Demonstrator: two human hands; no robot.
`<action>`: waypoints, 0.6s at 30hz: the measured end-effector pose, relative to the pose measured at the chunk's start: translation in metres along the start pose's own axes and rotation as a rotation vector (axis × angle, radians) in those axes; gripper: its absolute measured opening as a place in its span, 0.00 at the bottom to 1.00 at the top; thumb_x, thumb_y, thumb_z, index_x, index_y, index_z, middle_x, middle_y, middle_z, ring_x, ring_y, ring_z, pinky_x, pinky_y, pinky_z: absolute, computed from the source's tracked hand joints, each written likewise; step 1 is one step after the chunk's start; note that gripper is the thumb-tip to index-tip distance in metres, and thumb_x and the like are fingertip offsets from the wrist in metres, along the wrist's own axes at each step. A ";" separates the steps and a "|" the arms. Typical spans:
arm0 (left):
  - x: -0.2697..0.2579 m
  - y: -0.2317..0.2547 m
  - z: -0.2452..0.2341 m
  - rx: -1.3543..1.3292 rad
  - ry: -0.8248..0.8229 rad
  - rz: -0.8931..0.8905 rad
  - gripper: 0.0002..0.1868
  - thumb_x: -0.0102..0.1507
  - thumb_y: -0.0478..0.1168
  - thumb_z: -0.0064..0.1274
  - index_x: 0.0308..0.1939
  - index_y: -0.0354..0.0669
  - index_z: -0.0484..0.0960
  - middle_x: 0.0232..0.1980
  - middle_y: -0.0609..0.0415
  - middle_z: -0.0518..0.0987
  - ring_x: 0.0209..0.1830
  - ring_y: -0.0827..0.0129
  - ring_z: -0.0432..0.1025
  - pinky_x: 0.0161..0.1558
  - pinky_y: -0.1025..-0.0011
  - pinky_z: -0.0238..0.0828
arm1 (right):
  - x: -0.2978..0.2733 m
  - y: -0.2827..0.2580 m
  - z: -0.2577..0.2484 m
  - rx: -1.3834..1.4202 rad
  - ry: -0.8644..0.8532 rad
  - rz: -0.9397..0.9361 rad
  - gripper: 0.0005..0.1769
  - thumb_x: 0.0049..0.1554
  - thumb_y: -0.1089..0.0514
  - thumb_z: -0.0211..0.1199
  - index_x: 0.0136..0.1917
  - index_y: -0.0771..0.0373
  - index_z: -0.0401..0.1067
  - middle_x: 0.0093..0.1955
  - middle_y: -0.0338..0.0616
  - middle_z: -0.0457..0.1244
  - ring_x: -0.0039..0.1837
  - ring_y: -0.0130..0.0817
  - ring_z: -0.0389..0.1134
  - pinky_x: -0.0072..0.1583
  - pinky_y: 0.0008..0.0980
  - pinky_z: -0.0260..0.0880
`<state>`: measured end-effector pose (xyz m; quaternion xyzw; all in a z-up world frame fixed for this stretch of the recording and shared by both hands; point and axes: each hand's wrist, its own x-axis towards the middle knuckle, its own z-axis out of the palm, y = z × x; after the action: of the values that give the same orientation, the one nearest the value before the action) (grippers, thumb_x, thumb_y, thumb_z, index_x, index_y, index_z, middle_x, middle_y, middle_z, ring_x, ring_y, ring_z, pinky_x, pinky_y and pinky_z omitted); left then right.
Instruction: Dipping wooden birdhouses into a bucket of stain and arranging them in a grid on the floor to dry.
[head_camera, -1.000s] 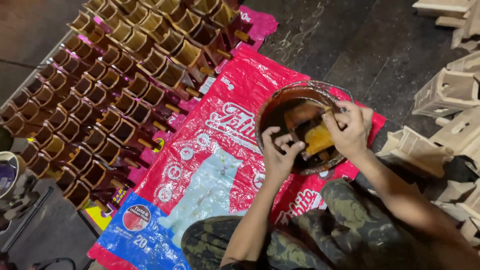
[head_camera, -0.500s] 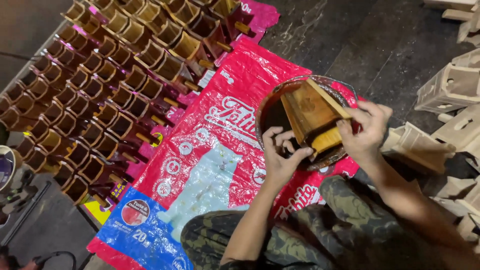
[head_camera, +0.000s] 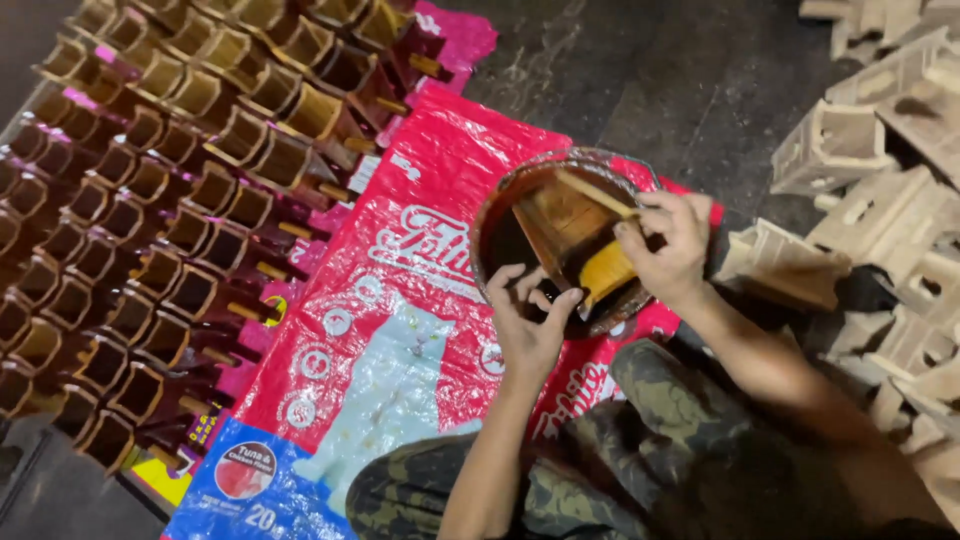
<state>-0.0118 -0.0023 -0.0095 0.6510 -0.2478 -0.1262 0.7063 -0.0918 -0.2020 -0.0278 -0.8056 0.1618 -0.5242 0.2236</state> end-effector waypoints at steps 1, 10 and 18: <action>-0.005 0.000 -0.003 0.010 0.013 0.061 0.37 0.56 0.37 0.73 0.59 0.42 0.61 0.52 0.44 0.84 0.29 0.74 0.65 0.38 0.78 0.65 | -0.013 0.010 -0.002 0.050 0.076 -0.036 0.17 0.52 0.56 0.76 0.53 0.65 0.81 0.52 0.42 0.69 0.53 0.42 0.59 0.56 0.33 0.67; -0.004 -0.017 0.008 0.035 0.069 0.086 0.38 0.56 0.38 0.73 0.59 0.42 0.60 0.51 0.44 0.84 0.29 0.73 0.67 0.41 0.76 0.68 | -0.001 0.001 -0.004 -0.001 0.058 -0.052 0.15 0.53 0.57 0.74 0.53 0.63 0.82 0.55 0.43 0.68 0.55 0.44 0.61 0.58 0.38 0.67; 0.056 -0.016 0.010 -0.020 -0.018 0.054 0.34 0.57 0.38 0.70 0.59 0.41 0.63 0.46 0.47 0.84 0.28 0.74 0.67 0.40 0.75 0.69 | 0.036 -0.009 0.001 0.259 -0.102 0.467 0.25 0.61 0.65 0.70 0.67 0.68 0.63 0.51 0.59 0.66 0.54 0.50 0.70 0.59 0.46 0.71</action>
<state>0.0329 -0.0408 -0.0142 0.6357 -0.2702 -0.1153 0.7138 -0.0764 -0.2119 0.0045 -0.7365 0.2634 -0.4333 0.4477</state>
